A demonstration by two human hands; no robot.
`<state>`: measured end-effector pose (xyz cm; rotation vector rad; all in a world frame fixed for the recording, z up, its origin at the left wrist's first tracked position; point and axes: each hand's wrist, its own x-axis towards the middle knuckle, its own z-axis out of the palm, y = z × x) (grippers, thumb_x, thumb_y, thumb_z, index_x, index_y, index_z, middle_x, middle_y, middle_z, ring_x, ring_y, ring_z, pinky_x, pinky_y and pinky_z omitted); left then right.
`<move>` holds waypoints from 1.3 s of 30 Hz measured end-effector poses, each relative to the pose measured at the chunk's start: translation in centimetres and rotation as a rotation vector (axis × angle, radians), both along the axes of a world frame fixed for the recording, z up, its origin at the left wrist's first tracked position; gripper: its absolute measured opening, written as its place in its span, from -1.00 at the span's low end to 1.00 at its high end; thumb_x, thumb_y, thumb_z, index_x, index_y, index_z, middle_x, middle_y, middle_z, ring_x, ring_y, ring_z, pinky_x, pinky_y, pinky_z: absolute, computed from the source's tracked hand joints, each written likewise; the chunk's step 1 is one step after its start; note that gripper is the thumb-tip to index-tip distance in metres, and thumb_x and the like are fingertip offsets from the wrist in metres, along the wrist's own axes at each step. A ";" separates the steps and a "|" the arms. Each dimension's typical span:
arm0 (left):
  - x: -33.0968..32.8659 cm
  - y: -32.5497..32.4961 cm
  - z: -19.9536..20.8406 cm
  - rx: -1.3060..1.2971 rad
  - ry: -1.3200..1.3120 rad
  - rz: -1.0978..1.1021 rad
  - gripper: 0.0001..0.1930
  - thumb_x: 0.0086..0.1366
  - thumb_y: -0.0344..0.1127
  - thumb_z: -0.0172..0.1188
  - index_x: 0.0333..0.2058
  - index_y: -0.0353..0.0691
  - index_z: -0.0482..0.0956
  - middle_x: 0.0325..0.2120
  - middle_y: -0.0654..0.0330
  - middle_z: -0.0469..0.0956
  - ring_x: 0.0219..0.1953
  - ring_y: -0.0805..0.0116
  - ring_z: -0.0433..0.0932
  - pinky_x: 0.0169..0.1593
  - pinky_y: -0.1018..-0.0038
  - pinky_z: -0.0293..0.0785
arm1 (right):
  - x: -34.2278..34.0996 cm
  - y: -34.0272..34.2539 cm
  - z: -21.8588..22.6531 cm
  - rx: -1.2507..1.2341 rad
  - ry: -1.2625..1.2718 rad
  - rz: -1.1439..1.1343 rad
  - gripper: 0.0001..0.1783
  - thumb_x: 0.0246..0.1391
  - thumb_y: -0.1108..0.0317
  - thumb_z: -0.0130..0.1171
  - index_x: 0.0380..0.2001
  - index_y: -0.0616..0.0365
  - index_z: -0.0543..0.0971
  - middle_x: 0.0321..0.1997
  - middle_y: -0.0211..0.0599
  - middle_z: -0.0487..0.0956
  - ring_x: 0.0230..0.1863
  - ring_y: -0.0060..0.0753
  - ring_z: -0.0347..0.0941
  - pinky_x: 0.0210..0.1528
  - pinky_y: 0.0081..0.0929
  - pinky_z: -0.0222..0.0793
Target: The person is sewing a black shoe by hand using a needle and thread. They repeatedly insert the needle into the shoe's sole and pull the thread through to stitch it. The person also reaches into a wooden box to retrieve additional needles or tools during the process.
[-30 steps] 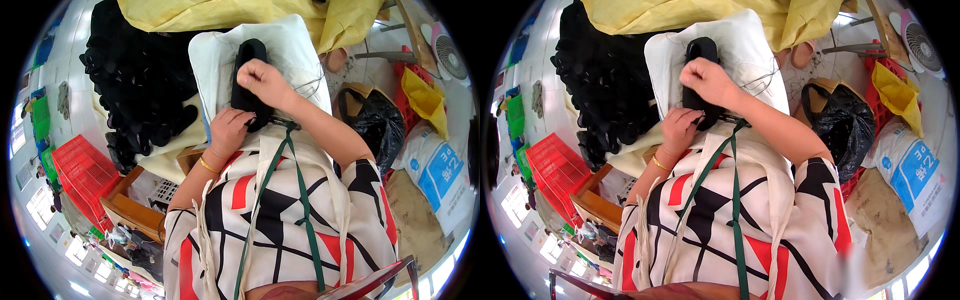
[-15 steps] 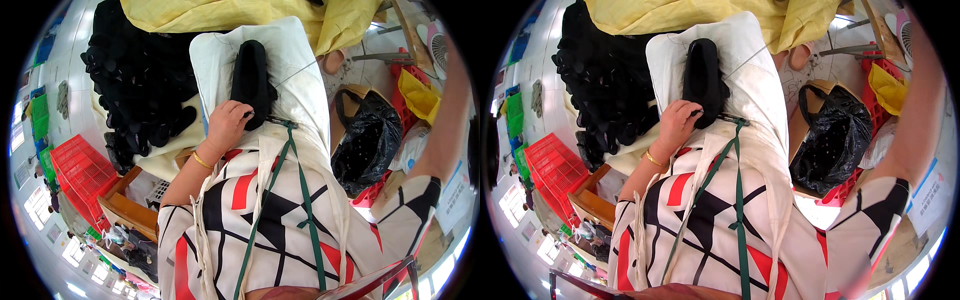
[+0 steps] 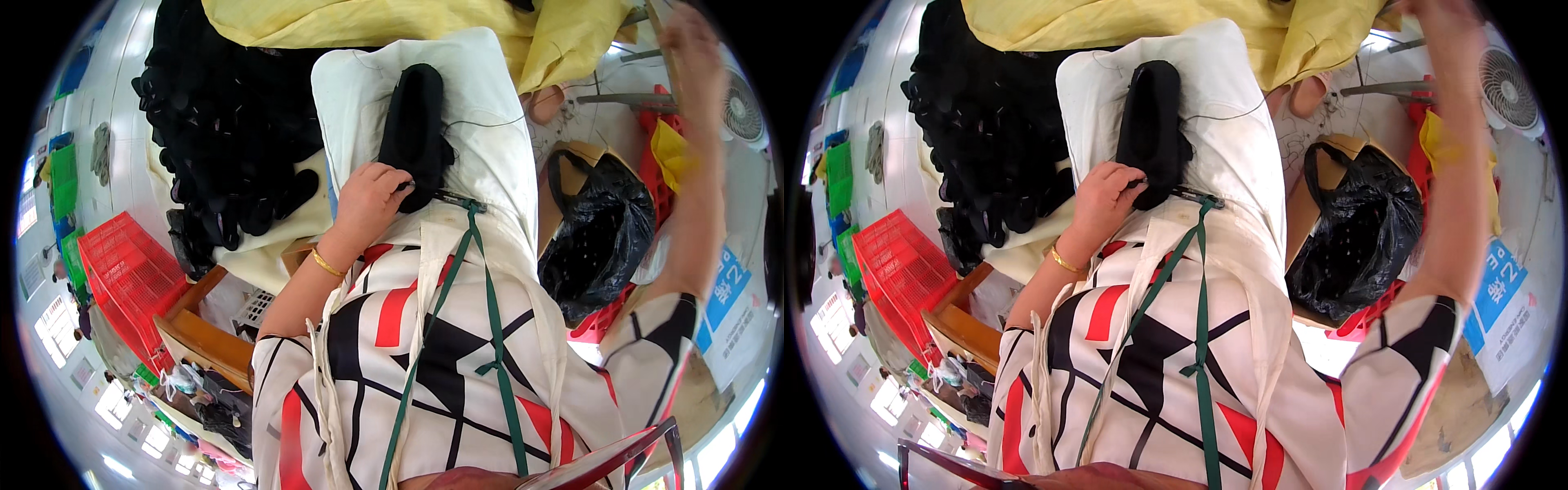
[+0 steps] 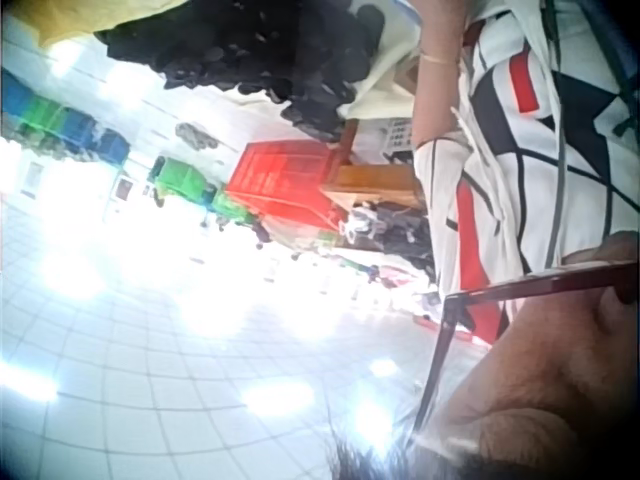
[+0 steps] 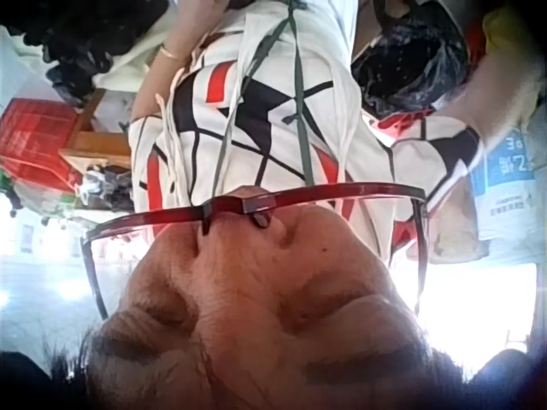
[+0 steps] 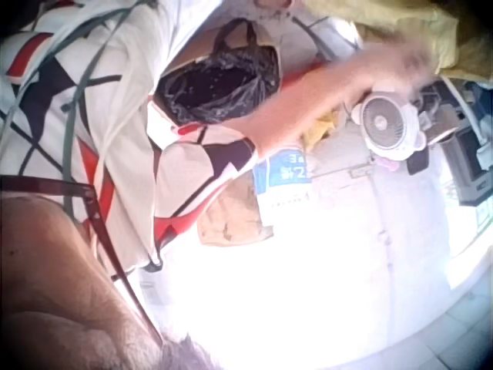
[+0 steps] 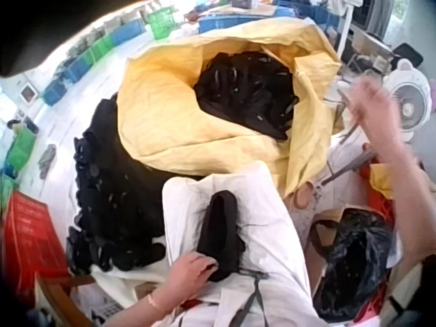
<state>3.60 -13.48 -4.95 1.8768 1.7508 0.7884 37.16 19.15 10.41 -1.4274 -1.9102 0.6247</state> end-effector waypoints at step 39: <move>0.2 -0.9 -0.9 0.061 -0.087 0.149 -0.77 0.02 -0.57 0.35 -0.31 -0.22 0.60 -0.41 0.12 0.54 -0.36 0.12 0.50 -0.31 0.36 0.44 | -14.8 -21.2 -15.2 -0.441 -0.073 0.824 -0.82 0.11 0.35 0.11 -0.24 0.07 0.62 -0.43 -0.10 0.63 -0.39 0.02 0.55 -0.31 -0.15 0.47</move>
